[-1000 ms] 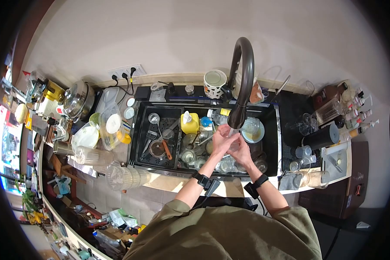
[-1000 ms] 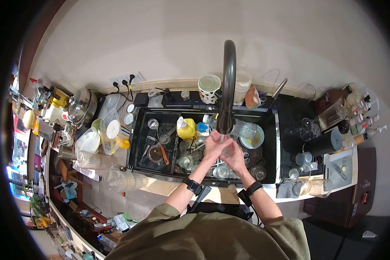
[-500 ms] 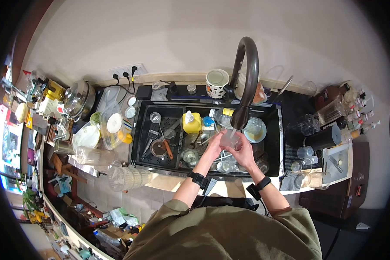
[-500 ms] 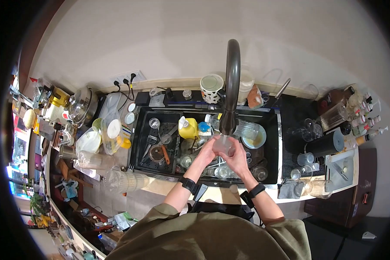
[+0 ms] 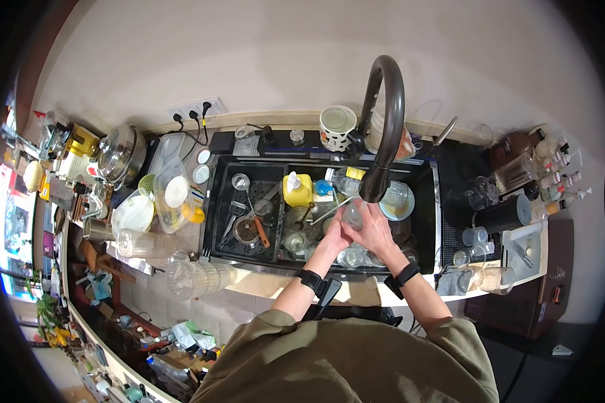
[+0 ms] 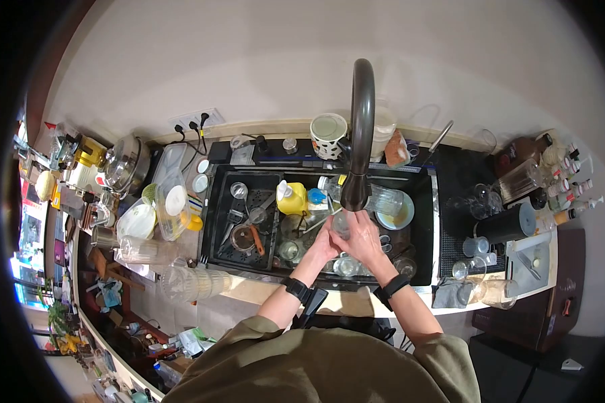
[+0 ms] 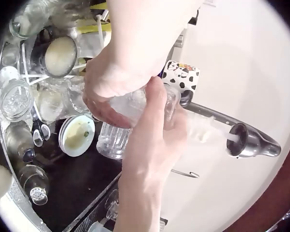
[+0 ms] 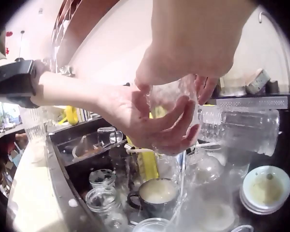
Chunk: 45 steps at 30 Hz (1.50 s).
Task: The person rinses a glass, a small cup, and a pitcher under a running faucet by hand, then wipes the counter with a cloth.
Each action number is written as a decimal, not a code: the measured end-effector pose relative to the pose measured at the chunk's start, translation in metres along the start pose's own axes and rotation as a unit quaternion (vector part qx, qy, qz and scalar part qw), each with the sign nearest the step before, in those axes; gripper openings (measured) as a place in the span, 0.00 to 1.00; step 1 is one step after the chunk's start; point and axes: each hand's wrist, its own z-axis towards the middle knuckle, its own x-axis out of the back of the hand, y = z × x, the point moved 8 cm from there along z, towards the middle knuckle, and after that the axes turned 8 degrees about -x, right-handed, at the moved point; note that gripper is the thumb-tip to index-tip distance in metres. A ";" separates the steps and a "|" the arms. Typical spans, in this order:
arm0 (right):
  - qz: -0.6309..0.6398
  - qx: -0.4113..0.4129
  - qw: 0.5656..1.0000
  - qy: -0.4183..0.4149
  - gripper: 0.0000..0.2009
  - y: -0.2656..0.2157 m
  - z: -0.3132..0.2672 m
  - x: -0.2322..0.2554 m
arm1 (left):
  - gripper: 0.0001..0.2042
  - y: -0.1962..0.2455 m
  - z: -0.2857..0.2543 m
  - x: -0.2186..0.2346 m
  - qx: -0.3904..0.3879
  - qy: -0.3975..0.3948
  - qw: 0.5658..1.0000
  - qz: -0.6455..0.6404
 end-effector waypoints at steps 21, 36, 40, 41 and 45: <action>0.457 -0.337 0.818 -0.088 0.24 0.105 -0.014 -0.058 | 0.19 0.006 -0.038 -0.002 0.060 0.050 0.997 0.017; 0.229 -0.183 0.956 0.023 0.11 0.035 -0.031 0.033 | 0.26 0.016 -0.067 -0.043 0.053 0.031 0.998 -0.006; 0.115 0.025 0.991 0.059 0.19 -0.018 -0.032 0.066 | 0.21 0.027 -0.069 -0.045 0.029 0.026 0.998 0.043; 0.109 0.032 0.992 0.060 0.19 -0.026 -0.031 0.067 | 0.20 0.027 -0.069 -0.048 0.024 0.017 0.999 0.034; 0.139 0.011 0.990 0.032 0.15 -0.031 -0.022 0.063 | 0.20 0.027 -0.074 -0.059 0.003 0.026 0.999 0.039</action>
